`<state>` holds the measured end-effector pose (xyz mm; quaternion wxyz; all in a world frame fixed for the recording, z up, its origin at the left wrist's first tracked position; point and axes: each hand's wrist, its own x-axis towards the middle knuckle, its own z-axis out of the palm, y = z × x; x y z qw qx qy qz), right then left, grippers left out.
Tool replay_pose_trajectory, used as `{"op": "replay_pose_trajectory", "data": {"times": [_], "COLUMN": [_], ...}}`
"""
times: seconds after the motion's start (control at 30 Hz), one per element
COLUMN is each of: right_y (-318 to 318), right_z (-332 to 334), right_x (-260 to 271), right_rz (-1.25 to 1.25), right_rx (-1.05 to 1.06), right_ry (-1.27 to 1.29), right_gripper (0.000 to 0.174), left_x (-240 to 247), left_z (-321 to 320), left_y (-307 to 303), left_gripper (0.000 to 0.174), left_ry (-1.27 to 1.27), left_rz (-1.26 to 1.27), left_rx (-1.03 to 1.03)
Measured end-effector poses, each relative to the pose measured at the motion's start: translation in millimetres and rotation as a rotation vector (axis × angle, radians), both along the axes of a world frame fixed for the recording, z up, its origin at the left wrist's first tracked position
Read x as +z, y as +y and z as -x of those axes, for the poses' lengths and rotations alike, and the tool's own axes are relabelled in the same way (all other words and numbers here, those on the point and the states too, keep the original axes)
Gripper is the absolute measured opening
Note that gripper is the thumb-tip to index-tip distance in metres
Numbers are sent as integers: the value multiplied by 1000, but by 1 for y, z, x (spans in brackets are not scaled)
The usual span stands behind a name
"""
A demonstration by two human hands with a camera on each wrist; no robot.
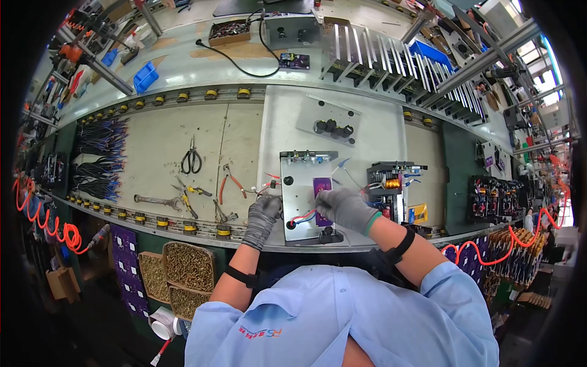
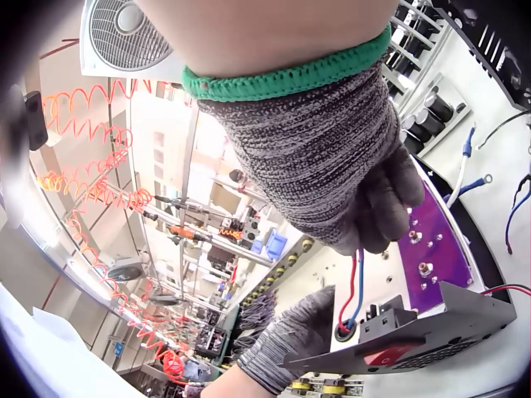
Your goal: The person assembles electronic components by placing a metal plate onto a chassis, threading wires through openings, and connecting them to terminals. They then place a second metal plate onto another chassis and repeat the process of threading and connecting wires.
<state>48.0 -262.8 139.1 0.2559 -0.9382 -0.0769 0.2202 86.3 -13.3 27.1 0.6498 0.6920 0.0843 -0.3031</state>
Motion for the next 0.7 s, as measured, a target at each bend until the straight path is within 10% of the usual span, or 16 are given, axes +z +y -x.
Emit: {"op": "replay_pose_trajectory", "data": {"times": [0.7], "right_y": [17], "right_z": [-27], "right_x": [-26], "right_rz": [93], "right_rx": [95], "right_ry": [-124], "right_gripper": [10], "left_x": [1], "left_z": [0], "left_y": [-2], "left_gripper": [19], "left_ry": [31], "left_rz": [25], "left_rx": [36]}}
